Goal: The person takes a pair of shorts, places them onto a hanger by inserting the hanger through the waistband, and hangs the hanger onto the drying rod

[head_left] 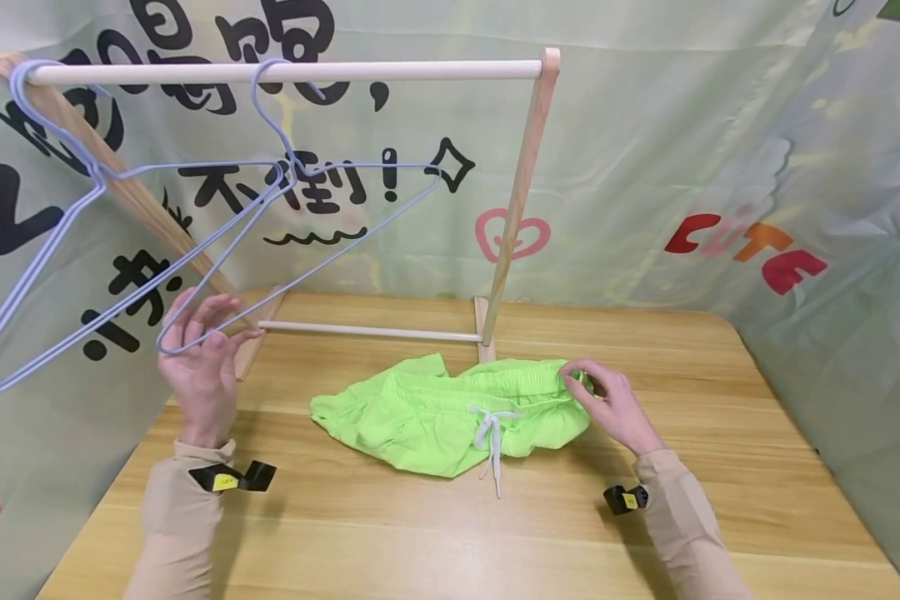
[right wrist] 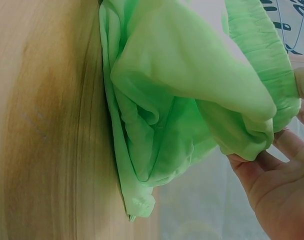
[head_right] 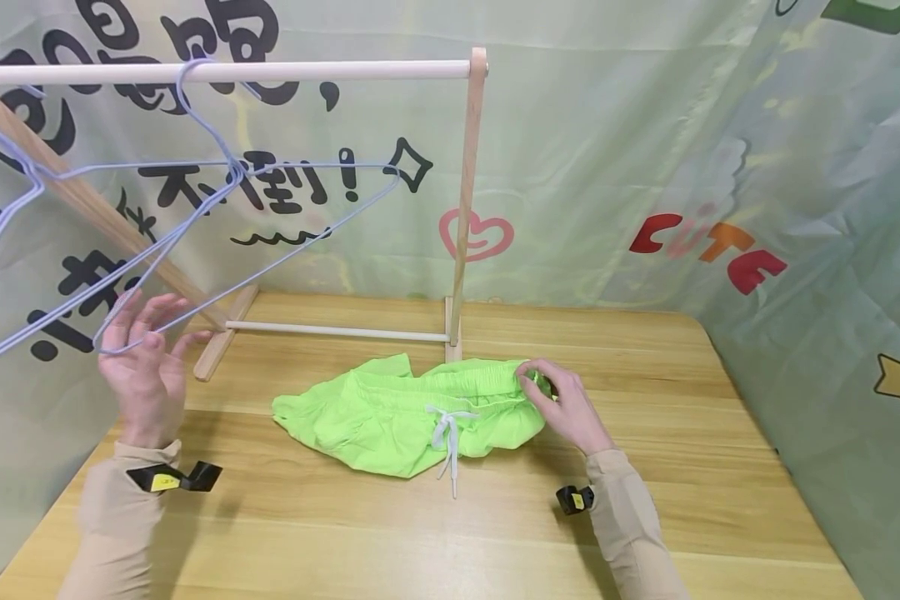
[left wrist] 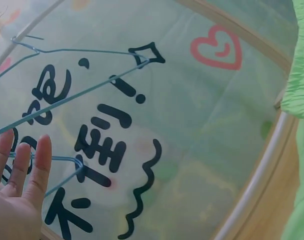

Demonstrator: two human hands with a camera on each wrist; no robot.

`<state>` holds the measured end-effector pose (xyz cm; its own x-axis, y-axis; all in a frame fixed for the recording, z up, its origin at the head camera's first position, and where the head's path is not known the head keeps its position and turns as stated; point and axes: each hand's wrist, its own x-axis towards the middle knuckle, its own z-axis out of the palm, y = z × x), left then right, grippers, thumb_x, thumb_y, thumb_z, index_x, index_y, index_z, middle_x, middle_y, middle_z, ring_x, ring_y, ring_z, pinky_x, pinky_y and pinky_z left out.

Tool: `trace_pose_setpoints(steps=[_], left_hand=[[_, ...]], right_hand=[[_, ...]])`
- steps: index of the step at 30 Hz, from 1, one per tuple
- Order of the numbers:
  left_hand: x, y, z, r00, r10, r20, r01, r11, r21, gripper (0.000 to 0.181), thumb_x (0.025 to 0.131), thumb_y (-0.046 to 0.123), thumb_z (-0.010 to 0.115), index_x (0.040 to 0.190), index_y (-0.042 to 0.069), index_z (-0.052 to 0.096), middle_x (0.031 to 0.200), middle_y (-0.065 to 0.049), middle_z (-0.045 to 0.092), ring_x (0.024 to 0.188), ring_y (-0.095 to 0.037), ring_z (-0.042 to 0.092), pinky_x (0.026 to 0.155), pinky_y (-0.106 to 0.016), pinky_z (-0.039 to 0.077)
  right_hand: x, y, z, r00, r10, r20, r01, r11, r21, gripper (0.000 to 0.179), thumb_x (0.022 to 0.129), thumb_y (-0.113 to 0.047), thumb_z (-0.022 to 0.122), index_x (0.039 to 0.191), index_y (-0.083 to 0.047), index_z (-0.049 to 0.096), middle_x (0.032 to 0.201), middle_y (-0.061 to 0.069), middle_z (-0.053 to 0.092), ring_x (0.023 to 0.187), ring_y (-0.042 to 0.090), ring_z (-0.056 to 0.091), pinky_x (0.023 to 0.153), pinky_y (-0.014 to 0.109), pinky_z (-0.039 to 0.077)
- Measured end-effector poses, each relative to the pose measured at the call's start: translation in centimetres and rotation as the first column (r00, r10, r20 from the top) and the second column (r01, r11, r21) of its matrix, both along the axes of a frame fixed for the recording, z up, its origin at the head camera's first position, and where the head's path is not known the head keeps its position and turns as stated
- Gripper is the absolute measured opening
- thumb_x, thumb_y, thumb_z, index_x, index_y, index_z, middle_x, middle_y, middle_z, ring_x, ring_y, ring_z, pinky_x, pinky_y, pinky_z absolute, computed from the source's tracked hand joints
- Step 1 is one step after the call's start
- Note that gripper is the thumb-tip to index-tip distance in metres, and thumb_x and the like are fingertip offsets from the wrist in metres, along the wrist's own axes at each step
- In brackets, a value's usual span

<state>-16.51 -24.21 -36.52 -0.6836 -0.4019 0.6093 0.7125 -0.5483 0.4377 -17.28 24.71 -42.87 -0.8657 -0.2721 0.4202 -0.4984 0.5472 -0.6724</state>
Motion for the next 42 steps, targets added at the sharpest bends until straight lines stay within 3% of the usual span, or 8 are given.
trace_pose_setpoints(steps=[8,17,27,42], left_hand=[[-0.1,-0.7,0.7,0.999,0.022,-0.025,-0.021,0.999,0.035,0.061,0.078,0.004,0.084,0.126,-0.013,0.05,0.11,-0.028,0.07,0.1,-0.036,0.071,0.069,-0.041,0.065],[0.0,-1.4,1.4,0.998,0.022,-0.063,-0.024,0.999,-0.032,0.052,0.089,0.021,0.077,0.116,-0.018,0.055,0.107,-0.032,0.072,0.098,-0.039,0.074,0.071,-0.041,0.065],[-0.2,-1.3,1.8,0.994,0.077,-0.075,-0.08,0.996,-0.034,0.037,0.1,0.01,0.062,0.102,-0.026,0.058,0.091,-0.034,0.072,0.079,-0.041,0.075,0.069,-0.045,0.065],[-0.2,-1.1,1.9,0.994,0.067,-0.083,-0.069,0.997,-0.026,0.032,0.103,0.005,0.054,0.103,-0.028,0.057,0.093,-0.035,0.072,0.08,-0.043,0.075,0.071,-0.047,0.064]], right_hand=[[0.2,0.1,-0.1,1.0,0.007,0.015,-0.007,1.0,-0.001,0.018,0.096,0.001,0.061,0.111,-0.005,0.068,0.088,0.008,0.067,0.062,0.004,0.041,0.054,0.023,0.039],[0.4,0.0,0.1,0.999,0.014,0.035,-0.014,1.0,-0.016,0.018,0.097,0.0,0.061,0.112,-0.005,0.068,0.097,0.011,0.071,0.064,0.003,0.044,0.056,0.02,0.041],[0.4,0.1,0.2,0.998,0.011,0.055,-0.01,1.0,-0.01,0.016,0.099,-0.004,0.06,0.112,-0.006,0.069,0.101,0.011,0.073,0.067,0.002,0.048,0.059,0.02,0.044],[0.5,0.3,-0.1,0.998,0.004,0.065,-0.003,1.0,-0.007,0.016,0.099,-0.004,0.059,0.113,-0.006,0.069,0.097,0.011,0.071,0.063,0.004,0.046,0.055,0.021,0.041]])
